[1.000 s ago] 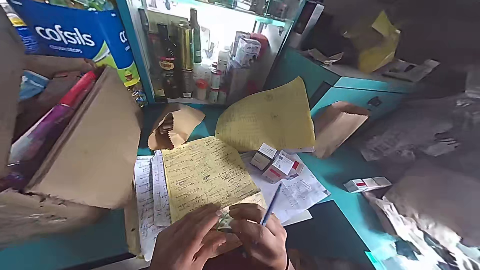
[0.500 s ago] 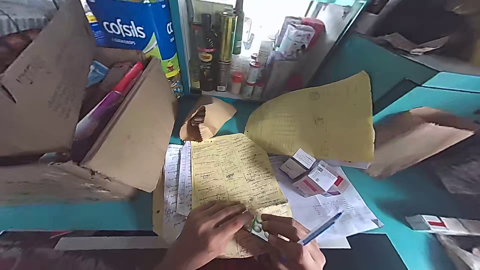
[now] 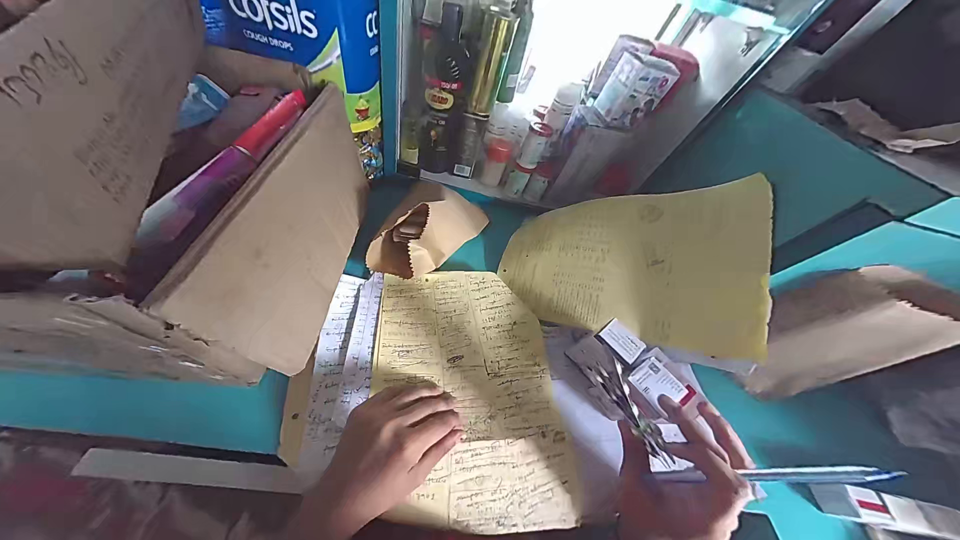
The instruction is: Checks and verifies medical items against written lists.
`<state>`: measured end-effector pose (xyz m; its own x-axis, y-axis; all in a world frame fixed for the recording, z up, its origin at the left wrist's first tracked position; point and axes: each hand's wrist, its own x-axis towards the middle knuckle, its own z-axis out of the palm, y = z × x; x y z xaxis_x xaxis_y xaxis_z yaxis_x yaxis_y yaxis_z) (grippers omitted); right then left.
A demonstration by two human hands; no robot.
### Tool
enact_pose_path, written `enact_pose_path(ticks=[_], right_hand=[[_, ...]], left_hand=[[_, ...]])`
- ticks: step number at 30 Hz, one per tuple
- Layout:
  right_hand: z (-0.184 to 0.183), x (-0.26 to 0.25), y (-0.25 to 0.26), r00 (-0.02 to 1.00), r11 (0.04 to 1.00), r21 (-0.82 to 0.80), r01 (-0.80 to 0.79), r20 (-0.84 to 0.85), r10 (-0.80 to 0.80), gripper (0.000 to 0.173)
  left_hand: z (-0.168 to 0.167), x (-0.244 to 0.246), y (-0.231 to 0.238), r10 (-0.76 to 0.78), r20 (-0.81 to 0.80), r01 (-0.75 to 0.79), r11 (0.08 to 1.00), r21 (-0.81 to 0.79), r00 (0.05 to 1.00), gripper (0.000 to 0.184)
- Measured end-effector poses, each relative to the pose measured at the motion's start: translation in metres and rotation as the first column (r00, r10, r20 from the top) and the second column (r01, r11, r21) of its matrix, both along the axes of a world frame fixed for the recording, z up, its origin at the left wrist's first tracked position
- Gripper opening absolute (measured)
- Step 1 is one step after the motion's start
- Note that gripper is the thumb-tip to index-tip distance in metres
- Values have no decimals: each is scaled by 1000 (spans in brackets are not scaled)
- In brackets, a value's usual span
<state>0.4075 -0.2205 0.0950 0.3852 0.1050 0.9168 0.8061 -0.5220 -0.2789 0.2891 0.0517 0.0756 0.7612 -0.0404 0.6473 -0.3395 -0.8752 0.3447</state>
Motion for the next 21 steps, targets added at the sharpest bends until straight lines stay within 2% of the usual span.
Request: enact_pose_path(ticks=[4,10,21], right_hand=[[0,5,0,999,999,-38,24,-37,-25,25],[-8,3,0,996,997,78,14,-84,-8,28],[-8,-3,8,988,967,206,151,-66,-141,22]], left_hand=[[0,-8,9,21,4,-21,1000,9,1000,31],[-8,-11,17,-31,63,33,999,-29,998,29],[-7,-13,13,-25,71,28,999,-37,997,28]])
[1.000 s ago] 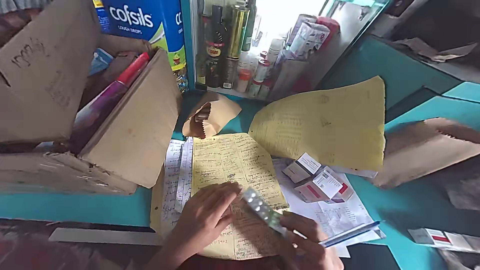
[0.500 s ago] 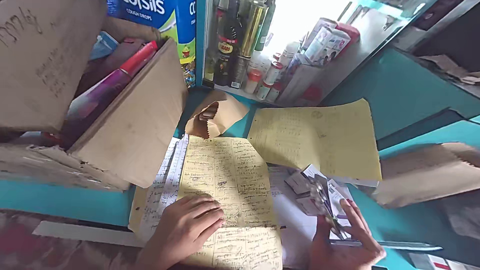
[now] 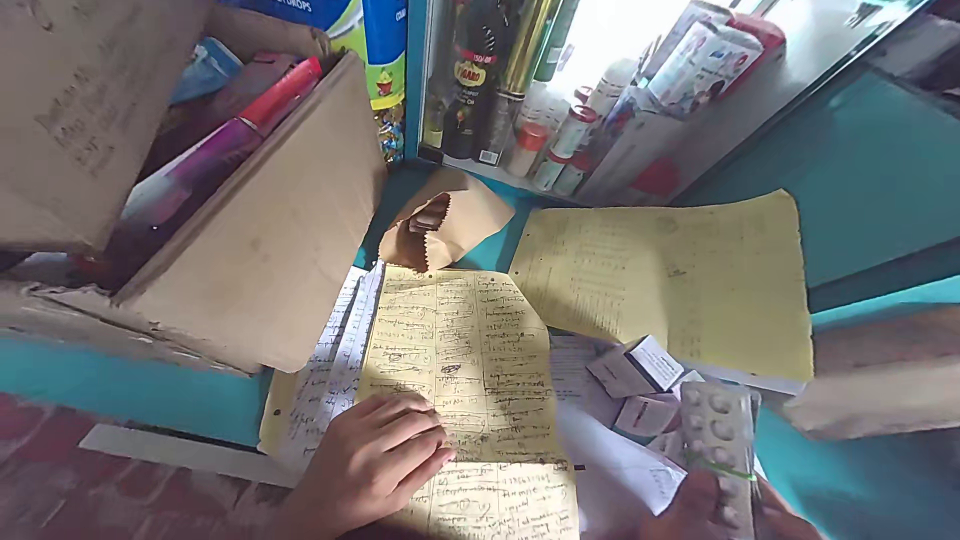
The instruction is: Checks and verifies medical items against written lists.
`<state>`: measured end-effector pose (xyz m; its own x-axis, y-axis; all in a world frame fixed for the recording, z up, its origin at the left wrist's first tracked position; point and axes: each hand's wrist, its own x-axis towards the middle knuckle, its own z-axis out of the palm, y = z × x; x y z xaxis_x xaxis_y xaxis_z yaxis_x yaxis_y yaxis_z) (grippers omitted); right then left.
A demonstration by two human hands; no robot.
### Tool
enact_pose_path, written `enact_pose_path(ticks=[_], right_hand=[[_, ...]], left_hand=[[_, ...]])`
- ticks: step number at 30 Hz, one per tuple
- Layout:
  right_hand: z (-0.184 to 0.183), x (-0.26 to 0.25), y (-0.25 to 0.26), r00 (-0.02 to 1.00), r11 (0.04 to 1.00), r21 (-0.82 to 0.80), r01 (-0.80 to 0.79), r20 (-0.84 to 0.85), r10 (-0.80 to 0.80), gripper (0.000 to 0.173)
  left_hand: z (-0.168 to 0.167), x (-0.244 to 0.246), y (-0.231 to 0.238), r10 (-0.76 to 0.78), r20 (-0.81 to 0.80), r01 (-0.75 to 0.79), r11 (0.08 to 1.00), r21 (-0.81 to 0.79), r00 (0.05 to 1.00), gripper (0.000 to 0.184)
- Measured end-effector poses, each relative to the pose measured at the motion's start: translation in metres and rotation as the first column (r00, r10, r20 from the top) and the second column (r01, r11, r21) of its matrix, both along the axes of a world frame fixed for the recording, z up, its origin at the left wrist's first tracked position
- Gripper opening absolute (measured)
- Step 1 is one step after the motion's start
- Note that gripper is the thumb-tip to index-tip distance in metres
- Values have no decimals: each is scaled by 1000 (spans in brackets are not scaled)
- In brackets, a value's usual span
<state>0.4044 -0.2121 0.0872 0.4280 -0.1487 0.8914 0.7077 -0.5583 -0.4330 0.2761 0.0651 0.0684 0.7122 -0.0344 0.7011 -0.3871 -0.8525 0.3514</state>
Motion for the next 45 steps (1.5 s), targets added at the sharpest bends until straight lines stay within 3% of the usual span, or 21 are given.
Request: enact_pose_path(ticks=[5,10,15,22,30,37,45], right_hand=[[3,0,0,1000,1000,9,24,2,-24,21],[2,4,-4,999,995,-93,-24,-30,22,23],[2,-3,-8,996,997,-68,-38,76,43,14],[4,-25,-10,979,941,-322,-101,138,152,7],[2,-26,-17,984,907,-393,-150,24,174,5],[7,-28,-10,989,907,-401,-132,8,147,12],[2,-24,-6,987,882,-454,-126,30,157,8]], left_hand=[[-1,0,0,-1,6,1,1000,-2,1000,29],[-1,-1,0,3,4,-3,1000,4,1000,30],[-2,0,-1,5,13,-5,1000,2,1000,30],[-3,-1,-1,3,15,-3,1000,2,1000,32],[-5,-2,-1,-1,32,2,1000,-10,1000,32],[-6,-4,-1,-1,37,1,1000,-17,999,32],[-8,-2,0,8,41,-7,1000,-28,999,33]])
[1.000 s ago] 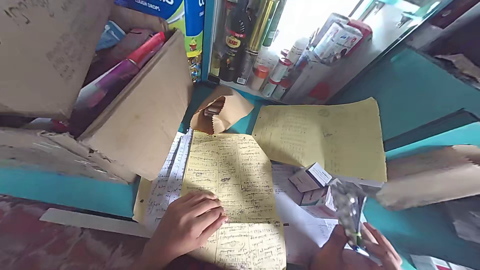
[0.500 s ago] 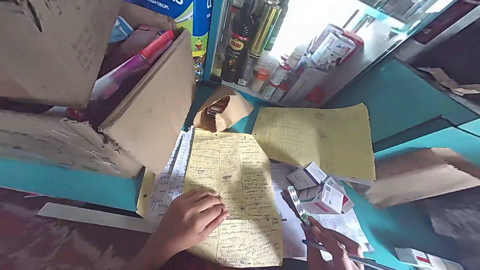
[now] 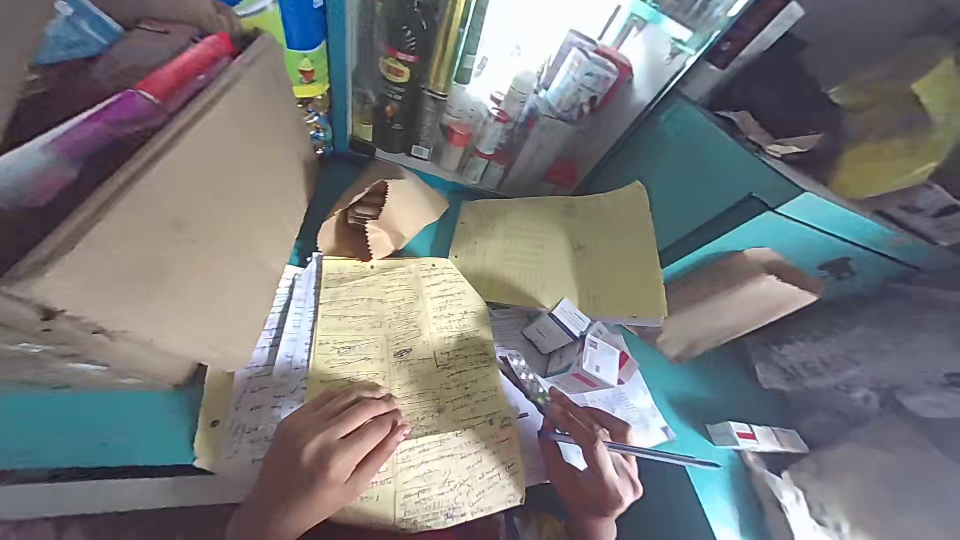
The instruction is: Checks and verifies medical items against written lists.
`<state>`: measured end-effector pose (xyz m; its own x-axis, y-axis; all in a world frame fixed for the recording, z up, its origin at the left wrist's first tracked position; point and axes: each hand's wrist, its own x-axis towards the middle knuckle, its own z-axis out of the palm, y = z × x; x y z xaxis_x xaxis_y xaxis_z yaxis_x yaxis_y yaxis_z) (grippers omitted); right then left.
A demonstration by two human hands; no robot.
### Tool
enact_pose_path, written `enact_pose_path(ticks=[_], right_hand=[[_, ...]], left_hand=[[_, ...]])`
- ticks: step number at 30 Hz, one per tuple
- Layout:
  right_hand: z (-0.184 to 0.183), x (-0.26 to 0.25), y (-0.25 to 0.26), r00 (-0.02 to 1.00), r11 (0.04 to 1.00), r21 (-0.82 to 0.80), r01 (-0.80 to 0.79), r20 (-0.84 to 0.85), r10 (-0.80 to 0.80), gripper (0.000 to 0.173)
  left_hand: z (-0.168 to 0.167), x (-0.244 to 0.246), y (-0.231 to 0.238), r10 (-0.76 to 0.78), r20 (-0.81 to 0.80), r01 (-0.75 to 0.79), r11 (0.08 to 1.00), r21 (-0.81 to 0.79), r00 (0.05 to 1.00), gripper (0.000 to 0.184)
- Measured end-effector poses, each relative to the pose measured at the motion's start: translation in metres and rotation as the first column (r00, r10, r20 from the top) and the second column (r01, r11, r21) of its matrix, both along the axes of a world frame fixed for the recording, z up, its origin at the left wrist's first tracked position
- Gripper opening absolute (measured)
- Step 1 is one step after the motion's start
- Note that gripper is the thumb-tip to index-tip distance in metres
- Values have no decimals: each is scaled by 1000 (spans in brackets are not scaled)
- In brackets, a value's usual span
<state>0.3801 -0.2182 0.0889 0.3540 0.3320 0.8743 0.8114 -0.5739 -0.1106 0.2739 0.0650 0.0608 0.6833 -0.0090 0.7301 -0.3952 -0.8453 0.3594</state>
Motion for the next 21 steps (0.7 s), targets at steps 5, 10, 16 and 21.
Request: enact_pose_path(ticks=[5,10,16,21], right_hand=[[-3,2,-2,1000,1000,-15,7,-18,-7,9],[4,-2,-12,994,995,-77,-63,-91,56,39],[31,9,-19,986,973,217,77,-161,-42,49],[27,36,-16,911,972,-22,235,-344,-228,58]], left_hand=[[0,0,1,-2,3,2,1000,3,1000,36],[4,-3,1,-5,-34,5,1000,10,999,36],[7,-4,2,-22,-66,23,1000,14,998,35],[6,-4,4,-35,-56,36,999,23,998,35]])
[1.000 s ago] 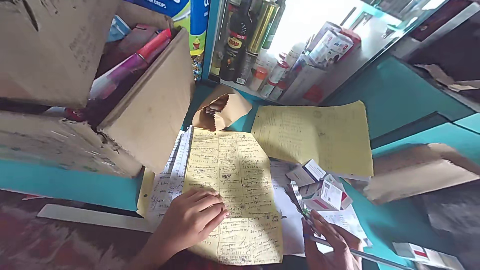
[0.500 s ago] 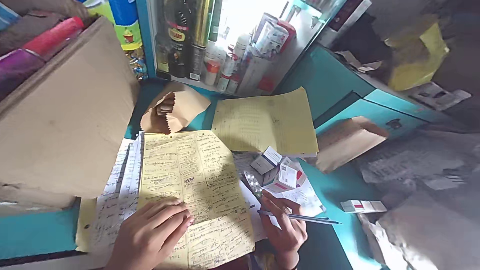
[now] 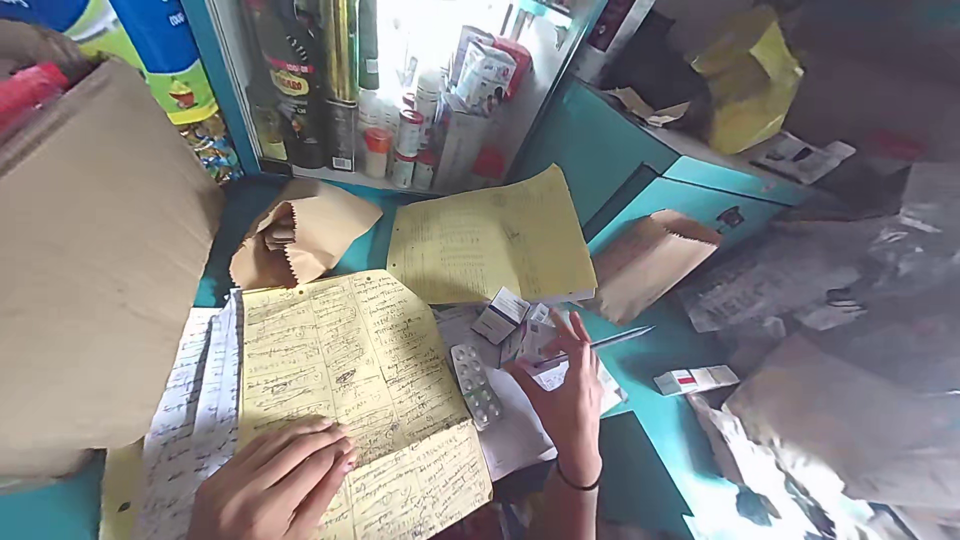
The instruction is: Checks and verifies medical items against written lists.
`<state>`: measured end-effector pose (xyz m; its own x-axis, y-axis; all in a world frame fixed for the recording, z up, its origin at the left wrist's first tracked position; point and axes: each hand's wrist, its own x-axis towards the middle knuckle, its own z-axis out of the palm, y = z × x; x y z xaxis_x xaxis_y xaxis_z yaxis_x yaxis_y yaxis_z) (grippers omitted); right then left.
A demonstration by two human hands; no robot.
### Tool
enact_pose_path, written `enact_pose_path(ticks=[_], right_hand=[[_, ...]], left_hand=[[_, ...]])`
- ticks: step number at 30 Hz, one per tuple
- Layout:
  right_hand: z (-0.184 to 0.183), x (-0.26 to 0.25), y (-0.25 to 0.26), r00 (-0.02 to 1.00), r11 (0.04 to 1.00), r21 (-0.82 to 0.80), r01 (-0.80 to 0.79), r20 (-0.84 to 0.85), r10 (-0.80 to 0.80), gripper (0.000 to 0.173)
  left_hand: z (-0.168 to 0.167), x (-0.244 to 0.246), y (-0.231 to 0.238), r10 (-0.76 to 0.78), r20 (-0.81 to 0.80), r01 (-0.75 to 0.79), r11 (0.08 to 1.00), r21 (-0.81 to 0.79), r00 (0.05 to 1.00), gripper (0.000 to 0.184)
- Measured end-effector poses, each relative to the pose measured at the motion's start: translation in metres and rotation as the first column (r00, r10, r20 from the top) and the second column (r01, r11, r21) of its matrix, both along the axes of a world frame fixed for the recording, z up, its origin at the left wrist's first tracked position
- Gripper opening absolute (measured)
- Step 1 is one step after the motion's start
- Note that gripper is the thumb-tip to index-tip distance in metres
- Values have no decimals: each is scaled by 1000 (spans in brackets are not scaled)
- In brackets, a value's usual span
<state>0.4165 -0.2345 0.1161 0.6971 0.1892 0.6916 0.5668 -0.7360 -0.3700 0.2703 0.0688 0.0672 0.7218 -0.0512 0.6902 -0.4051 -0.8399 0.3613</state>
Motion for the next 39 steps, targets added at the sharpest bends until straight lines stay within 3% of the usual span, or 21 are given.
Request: enact_pose_path(ticks=[6,10,21,30,34,39], right_hand=[[5,-9,-26,994,990,104,100,34,-104,55],[2,-8,-42,993,986,119,114,-28,-111,59],[-2,-3,-33,998,989,145,-7,58,-1,51],[-5,-5,-13,998,987,152,-51,54,43,41],[-5,-5,-8,998,990,140,-12,70,2,44],[-2,-7,-10,997,990,119,-77,-6,78,50]], left_hand=[[0,0,-1,8,-8,-8,1000,-1,1000,35],[-1,0,0,7,-1,-7,1000,4,1000,35],[-2,0,0,17,-5,-17,1000,1,1000,35],[1,-1,6,-81,-93,83,996,20,992,33],[2,0,6,-84,-110,88,996,27,990,32],[2,-1,5,-67,-95,71,997,42,993,33]])
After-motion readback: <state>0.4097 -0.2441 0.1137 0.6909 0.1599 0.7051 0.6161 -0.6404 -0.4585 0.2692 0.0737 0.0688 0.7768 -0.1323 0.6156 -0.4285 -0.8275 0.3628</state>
